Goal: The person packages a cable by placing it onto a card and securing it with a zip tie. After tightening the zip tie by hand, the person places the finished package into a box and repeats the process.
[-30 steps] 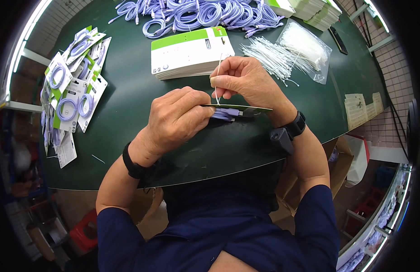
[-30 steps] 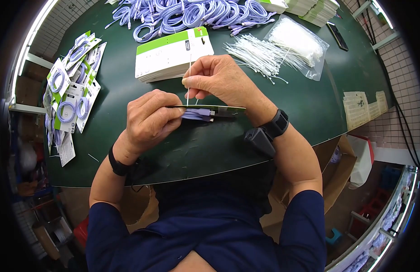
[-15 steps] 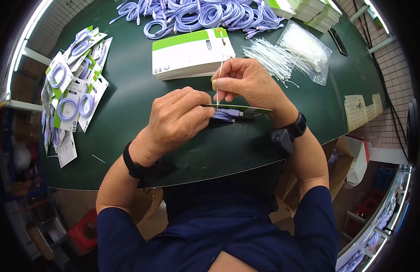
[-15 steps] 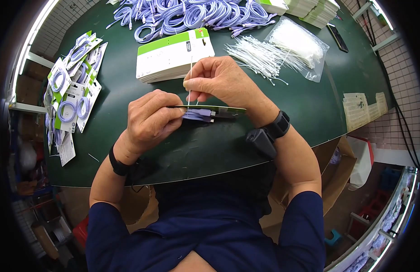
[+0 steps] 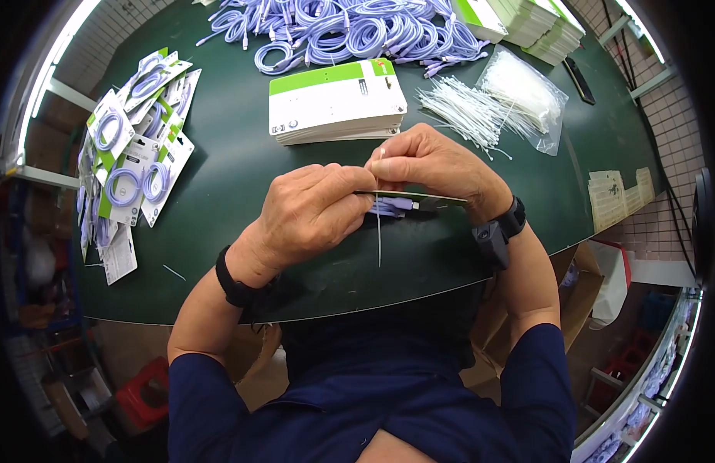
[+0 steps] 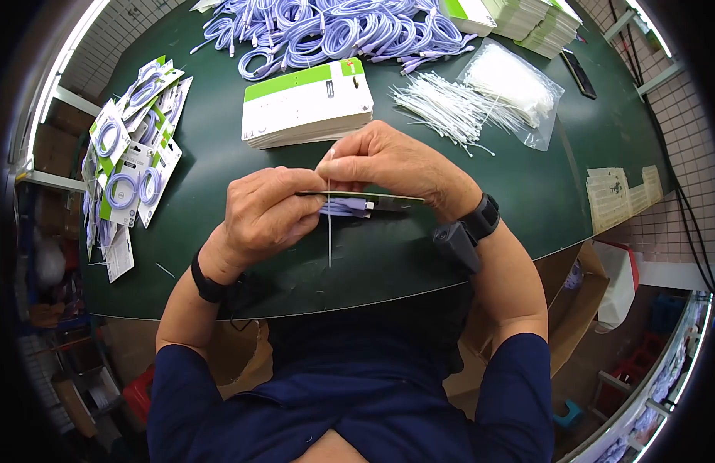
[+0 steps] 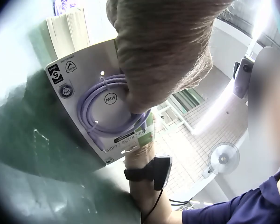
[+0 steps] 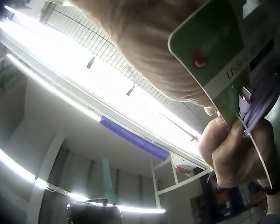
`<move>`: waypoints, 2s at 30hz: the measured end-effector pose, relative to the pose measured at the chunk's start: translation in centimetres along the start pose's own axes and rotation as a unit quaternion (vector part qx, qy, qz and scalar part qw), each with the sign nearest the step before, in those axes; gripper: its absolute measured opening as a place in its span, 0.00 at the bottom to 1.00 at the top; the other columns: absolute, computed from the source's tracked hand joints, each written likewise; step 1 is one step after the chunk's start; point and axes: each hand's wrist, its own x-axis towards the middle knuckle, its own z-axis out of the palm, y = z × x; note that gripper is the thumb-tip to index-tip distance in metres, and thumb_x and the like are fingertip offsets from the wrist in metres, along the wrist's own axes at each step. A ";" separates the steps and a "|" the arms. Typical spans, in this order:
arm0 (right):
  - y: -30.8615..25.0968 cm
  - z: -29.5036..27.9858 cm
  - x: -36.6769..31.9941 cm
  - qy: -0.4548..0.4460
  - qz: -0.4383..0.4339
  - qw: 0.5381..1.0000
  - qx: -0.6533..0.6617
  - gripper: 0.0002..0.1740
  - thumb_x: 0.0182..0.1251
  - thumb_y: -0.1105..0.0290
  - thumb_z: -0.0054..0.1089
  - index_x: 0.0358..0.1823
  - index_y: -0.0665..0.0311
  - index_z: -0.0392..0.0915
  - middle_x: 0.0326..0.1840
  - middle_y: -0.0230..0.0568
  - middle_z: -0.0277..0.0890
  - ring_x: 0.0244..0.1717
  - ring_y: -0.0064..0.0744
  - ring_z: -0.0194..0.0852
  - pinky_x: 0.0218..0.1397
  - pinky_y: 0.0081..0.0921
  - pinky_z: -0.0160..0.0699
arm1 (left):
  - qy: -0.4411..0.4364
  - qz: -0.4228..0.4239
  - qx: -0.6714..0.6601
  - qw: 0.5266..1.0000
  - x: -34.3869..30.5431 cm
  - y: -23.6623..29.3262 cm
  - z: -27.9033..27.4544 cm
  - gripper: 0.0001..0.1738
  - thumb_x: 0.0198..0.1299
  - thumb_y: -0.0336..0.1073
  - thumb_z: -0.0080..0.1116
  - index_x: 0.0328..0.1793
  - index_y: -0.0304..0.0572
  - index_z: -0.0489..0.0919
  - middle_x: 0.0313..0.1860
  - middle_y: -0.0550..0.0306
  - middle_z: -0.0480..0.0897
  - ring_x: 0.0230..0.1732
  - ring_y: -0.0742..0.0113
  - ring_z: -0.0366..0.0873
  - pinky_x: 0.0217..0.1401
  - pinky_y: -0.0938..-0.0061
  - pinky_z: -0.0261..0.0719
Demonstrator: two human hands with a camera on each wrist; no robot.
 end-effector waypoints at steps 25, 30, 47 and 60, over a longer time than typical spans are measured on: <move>0.0 0.6 0.7 -0.031 -0.008 0.999 0.009 0.14 0.74 0.74 0.68 0.57 0.72 0.88 0.41 0.35 0.89 0.36 0.17 0.81 0.43 0.16 0.82 | -0.004 -0.027 0.005 1.000 0.3 0.6 -0.1 0.10 0.47 0.24 0.70 0.30 0.42 0.78 0.38 0.62 0.86 0.30 0.65 0.83 0.33 0.67 0.82; -1.0 0.4 0.2 -0.008 0.042 0.999 -0.028 0.15 0.74 0.76 0.66 0.58 0.72 0.87 0.43 0.37 0.89 0.39 0.18 0.84 0.44 0.16 0.83 | -0.014 -0.070 -0.020 0.997 0.3 0.6 -0.4 0.09 0.46 0.24 0.70 0.31 0.43 0.79 0.37 0.60 0.87 0.30 0.63 0.85 0.34 0.66 0.82; -1.1 2.9 0.4 0.113 -0.272 0.841 -0.453 0.21 0.54 0.77 0.79 0.52 0.62 0.87 0.47 0.44 0.87 0.52 0.44 0.87 0.51 0.32 0.87 | -0.028 -0.406 -0.227 0.885 -1.0 -0.9 0.0 0.08 0.51 0.25 0.67 0.38 0.32 0.83 0.31 0.49 0.87 0.32 0.66 0.85 0.39 0.69 0.82; -0.4 3.6 0.6 0.138 -0.247 0.871 -0.401 0.16 0.59 0.77 0.78 0.48 0.65 0.86 0.46 0.44 0.87 0.46 0.44 0.88 0.50 0.34 0.87 | -0.041 -0.429 -0.237 0.871 -1.1 -0.9 0.1 0.07 0.53 0.25 0.65 0.38 0.31 0.82 0.32 0.54 0.86 0.35 0.72 0.80 0.45 0.72 0.81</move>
